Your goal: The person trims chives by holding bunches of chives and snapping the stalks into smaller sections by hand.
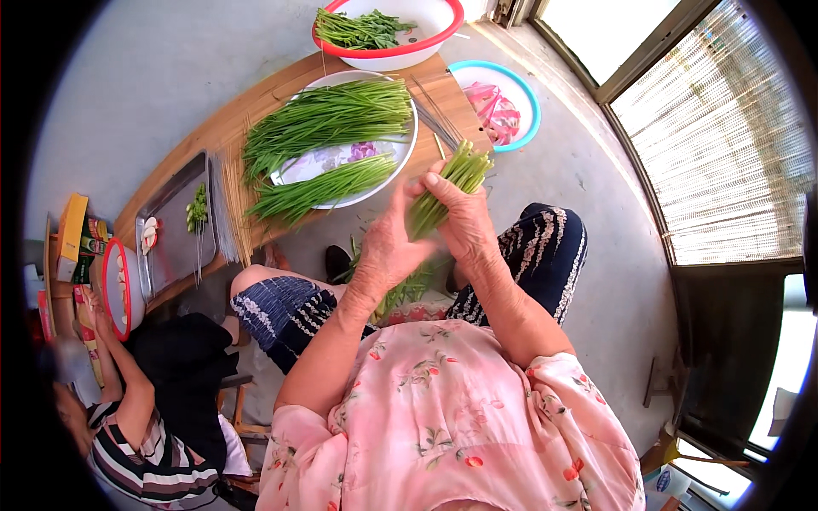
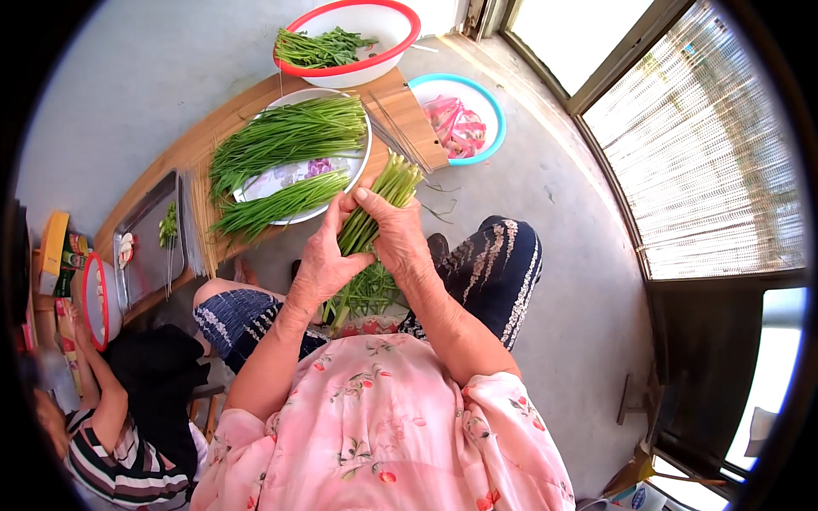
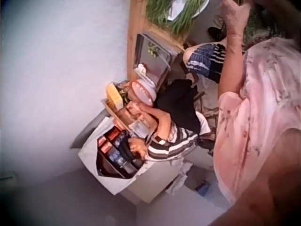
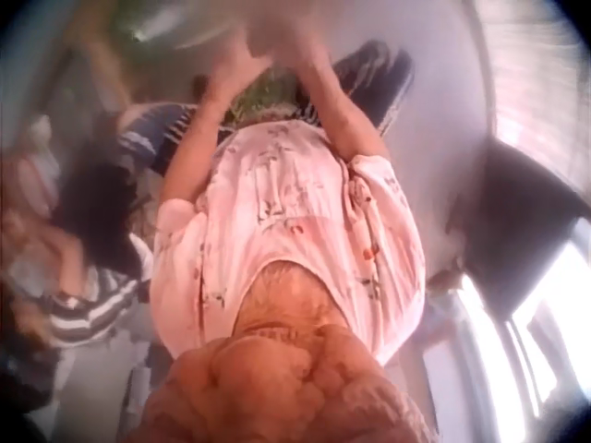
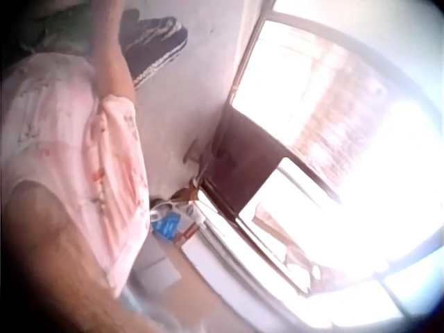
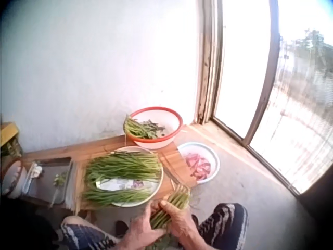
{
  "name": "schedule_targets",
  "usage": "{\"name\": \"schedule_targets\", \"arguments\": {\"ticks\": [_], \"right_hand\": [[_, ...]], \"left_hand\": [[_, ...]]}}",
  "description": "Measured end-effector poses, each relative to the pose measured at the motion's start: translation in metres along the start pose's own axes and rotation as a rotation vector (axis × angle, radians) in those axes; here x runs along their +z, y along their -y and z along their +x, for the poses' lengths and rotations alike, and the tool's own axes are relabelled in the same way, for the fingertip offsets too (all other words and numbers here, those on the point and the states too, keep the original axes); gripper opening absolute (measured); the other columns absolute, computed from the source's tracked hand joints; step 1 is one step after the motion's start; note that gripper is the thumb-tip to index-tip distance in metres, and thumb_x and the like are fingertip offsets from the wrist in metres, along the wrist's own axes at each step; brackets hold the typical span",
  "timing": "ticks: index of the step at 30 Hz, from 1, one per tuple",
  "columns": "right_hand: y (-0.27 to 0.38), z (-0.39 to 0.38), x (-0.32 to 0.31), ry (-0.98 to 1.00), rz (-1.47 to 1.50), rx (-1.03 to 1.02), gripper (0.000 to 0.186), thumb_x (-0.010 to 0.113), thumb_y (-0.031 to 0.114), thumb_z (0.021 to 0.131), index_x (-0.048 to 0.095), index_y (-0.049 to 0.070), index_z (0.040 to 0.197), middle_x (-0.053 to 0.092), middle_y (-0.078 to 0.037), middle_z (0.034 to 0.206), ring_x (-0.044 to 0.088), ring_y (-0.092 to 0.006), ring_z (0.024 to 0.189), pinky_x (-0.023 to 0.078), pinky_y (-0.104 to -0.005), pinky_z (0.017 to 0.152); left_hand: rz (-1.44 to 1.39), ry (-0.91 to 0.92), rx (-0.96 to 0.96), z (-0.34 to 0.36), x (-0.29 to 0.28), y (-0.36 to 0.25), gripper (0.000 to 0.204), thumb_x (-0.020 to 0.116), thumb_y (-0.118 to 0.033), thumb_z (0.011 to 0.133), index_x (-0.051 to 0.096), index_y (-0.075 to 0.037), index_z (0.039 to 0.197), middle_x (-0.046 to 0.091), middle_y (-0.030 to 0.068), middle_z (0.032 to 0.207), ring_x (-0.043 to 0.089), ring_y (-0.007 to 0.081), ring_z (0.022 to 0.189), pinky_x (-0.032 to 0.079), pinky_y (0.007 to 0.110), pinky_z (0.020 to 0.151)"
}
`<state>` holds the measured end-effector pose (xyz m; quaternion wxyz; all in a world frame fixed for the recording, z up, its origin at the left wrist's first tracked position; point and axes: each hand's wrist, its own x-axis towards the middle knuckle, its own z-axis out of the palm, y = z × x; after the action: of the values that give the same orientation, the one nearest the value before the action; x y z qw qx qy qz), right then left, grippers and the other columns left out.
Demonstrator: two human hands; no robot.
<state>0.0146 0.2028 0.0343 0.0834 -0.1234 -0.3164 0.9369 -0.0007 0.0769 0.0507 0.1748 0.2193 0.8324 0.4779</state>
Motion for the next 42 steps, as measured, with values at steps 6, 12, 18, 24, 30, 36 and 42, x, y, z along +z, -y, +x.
{"name": "schedule_targets", "arguments": {"ticks": [6,12,18,24,30,36,42], "right_hand": [[-0.019,-0.011,0.016,-0.005,0.057,-0.005,0.016,0.066,0.005,0.082,0.057,0.000,0.095,0.063,-0.008,0.084,0.063,-0.0180,0.076,0.053,-0.0296,0.069],[0.003,-0.013,0.012,0.008,-0.390,-0.170,0.084,0.072,0.033,0.077,0.027,-0.003,0.138,0.049,-0.015,0.124,0.047,-0.0223,0.114,0.036,-0.0364,0.098],[0.008,-0.015,-0.001,0.198,-0.742,-0.287,0.052,0.058,0.036,0.089,0.050,-0.003,0.122,0.059,-0.012,0.110,0.056,-0.0192,0.102,0.042,-0.0322,0.092],[0.022,-0.003,-0.005,-0.052,-0.743,-0.351,0.044,0.060,0.033,0.089,0.058,-0.004,0.113,0.063,-0.010,0.098,0.059,-0.0161,0.090,0.047,-0.0290,0.083],[0.012,0.017,-0.016,-0.130,-0.752,-0.230,0.025,0.058,0.015,0.090,0.060,-0.003,0.108,0.063,-0.003,0.084,0.057,-0.0109,0.077,0.047,-0.0233,0.075],[-0.015,0.036,-0.033,-0.090,-0.850,-0.081,0.024,0.061,0.013,0.088,0.061,-0.003,0.106,0.063,-0.003,0.084,0.056,-0.0085,0.076,0.047,-0.0235,0.072],[-0.029,0.082,-0.020,0.063,-1.203,-0.176,0.021,0.064,0.009,0.082,0.063,-0.003,0.099,0.066,-0.011,0.080,0.062,-0.0203,0.070,0.049,-0.0297,0.066]], "left_hand": [[0.205,-0.261,0.005,-0.008,0.017,0.011,0.093,0.067,-0.008,0.070,0.010,-0.008,0.143,0.058,0.0188,0.113,0.058,0.0390,0.098,0.047,0.043,0.081],[0.453,-0.327,0.095,-0.015,-0.007,0.027,0.054,0.061,0.001,0.073,0.044,-0.006,0.124,0.059,0.0175,0.108,0.059,0.0352,0.094,0.048,0.042,0.076],[0.565,-0.248,0.287,-0.023,-0.007,0.034,0.048,0.059,0.006,0.065,0.051,-0.005,0.110,0.055,0.0138,0.086,0.058,0.0346,0.081,0.048,0.041,0.069],[0.931,-0.276,0.294,-0.015,-0.071,0.046,0.020,0.052,0.004,0.071,0.053,-0.005,0.089,0.050,0.0098,0.073,0.055,0.0281,0.073,0.041,0.039,0.063],[1.032,-0.225,0.290,0.038,-0.118,0.095,0.018,0.055,0.003,0.070,0.050,-0.006,0.085,0.052,0.0112,0.076,0.055,0.0307,0.079,0.040,0.041,0.067],[0.891,-0.069,0.246,0.098,-0.113,0.138,0.035,0.070,-0.003,0.064,0.052,-0.006,0.094,0.052,0.0131,0.083,0.054,0.0336,0.085,0.042,0.042,0.072],[0.710,0.166,0.172,0.105,-0.099,0.164,0.072,0.080,-0.020,0.060,0.047,-0.008,0.123,0.048,0.0114,0.120,0.047,0.0312,0.112,0.037,0.042,0.090]]}}
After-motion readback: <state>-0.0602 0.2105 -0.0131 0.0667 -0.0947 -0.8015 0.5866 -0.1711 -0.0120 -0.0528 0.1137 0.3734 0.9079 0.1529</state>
